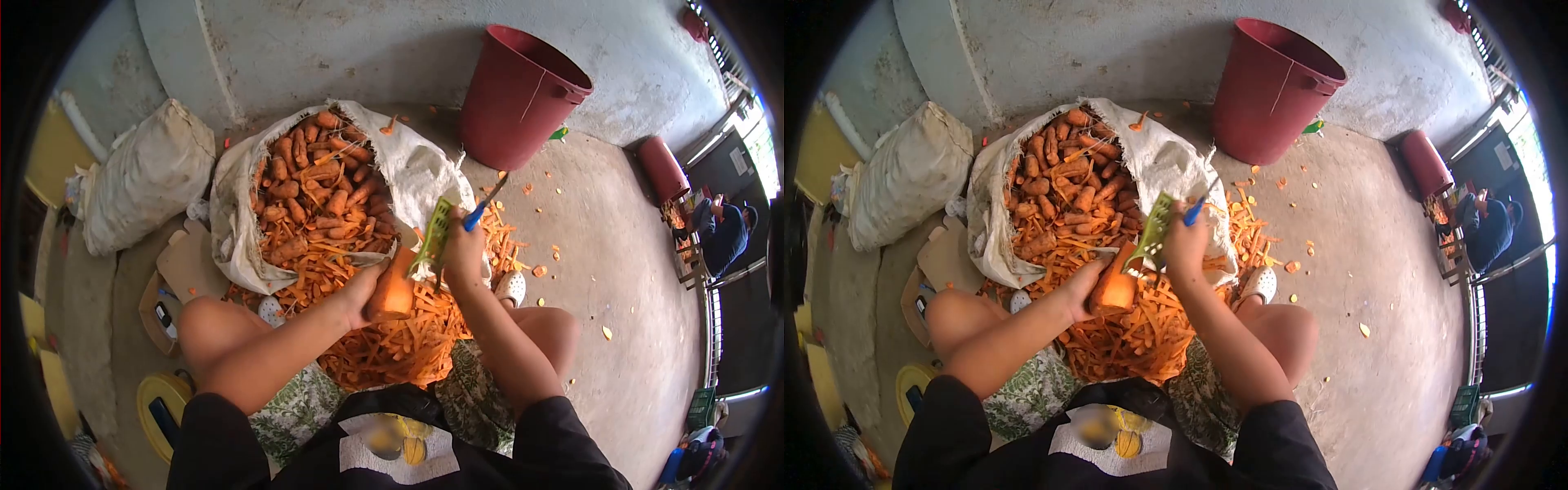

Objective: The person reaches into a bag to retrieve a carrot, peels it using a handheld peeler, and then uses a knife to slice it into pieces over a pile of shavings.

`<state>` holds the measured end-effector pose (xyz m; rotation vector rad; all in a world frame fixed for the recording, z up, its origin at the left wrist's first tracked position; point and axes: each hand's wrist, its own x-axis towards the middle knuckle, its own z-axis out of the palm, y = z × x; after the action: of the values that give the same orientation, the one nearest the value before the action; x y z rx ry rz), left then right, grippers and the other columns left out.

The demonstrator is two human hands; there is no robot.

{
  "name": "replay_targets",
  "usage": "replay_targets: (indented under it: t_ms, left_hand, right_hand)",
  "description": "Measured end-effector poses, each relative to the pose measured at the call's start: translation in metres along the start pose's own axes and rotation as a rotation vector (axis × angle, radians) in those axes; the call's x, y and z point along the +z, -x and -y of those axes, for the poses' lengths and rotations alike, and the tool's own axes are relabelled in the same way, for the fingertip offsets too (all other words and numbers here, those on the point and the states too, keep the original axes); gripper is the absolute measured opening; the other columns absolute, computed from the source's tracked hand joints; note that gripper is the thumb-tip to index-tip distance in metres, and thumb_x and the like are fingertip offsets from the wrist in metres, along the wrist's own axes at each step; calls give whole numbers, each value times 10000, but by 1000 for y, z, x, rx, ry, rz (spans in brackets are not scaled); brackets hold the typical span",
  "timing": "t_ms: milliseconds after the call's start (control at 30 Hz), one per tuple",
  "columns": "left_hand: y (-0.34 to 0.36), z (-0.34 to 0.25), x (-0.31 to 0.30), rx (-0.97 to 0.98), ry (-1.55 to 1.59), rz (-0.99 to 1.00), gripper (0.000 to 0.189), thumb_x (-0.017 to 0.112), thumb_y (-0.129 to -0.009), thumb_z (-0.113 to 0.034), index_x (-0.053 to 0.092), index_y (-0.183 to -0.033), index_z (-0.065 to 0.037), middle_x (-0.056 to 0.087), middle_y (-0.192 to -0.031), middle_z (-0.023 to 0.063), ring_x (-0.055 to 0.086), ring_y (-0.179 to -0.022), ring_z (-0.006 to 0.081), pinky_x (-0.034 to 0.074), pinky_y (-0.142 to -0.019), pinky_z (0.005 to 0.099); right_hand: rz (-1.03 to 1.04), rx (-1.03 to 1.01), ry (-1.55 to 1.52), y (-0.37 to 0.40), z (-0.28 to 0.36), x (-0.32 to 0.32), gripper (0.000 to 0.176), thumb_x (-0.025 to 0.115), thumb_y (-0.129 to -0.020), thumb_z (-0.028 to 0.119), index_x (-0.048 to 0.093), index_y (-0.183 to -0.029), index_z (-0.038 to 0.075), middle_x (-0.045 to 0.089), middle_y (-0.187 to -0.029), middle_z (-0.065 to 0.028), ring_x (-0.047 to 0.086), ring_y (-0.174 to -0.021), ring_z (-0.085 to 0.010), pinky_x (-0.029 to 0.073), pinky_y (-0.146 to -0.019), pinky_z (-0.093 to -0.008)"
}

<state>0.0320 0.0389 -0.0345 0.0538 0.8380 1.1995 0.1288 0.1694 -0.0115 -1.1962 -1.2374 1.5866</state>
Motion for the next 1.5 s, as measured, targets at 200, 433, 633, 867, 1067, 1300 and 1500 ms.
replay_targets:
  t_ms: [200,433,633,867,1067,1300,1500]
  left_hand:
    - [0,5,12,-24,114,-62,342,318,-909,-314,486,-1021,-39,587,-862,89,609,-736,199,525,-655,350]
    - [-10,16,6,-99,-73,13,383,284,-916,-342,468,-1031,-26,582,-827,105,605,-719,219,522,-638,348]
    - [4,11,23,-173,-217,34,440,246,-929,-360,422,-1087,11,573,-849,149,603,-738,223,516,-628,343]
    - [14,7,13,-195,-283,-15,428,344,-904,-380,450,-1142,-41,574,-988,89,594,-800,160,494,-709,297]
    - [15,-8,7,-59,-101,52,482,445,-860,-403,415,-1137,-9,537,-994,155,589,-818,270,521,-668,420]
    - [17,-14,2,36,-37,98,430,438,-870,-366,400,-1120,-18,528,-982,172,588,-807,275,519,-671,400]
    - [11,-17,-10,72,-84,-5,373,435,-873,-329,417,-1095,-29,548,-959,142,590,-822,255,509,-714,362]
  right_hand:
    - [78,-276,289,34,-5,11,262,471,-880,220,495,-714,19,442,-557,11,369,-490,-74,334,-455,-247]
    - [-125,-221,513,6,-32,-2,269,446,-881,238,544,-830,-7,529,-600,-127,517,-544,-219,393,-519,-349]
    - [-484,-254,672,-58,-43,-45,291,441,-876,246,552,-838,-20,563,-656,-179,547,-596,-288,406,-553,-386]
    - [-345,-286,465,-59,-29,-43,350,473,-872,265,454,-637,5,444,-511,-45,417,-469,-141,331,-456,-324]
    - [-21,-201,36,-35,-27,-29,299,461,-887,264,485,-721,17,424,-539,6,394,-489,-81,332,-457,-260]
    - [93,-451,596,-23,-34,-20,297,459,-878,281,509,-815,-4,484,-565,-116,466,-512,-197,379,-517,-348]
    - [-13,-344,451,-19,-10,-17,269,459,-880,253,509,-796,3,477,-538,-76,464,-485,-162,375,-489,-326]
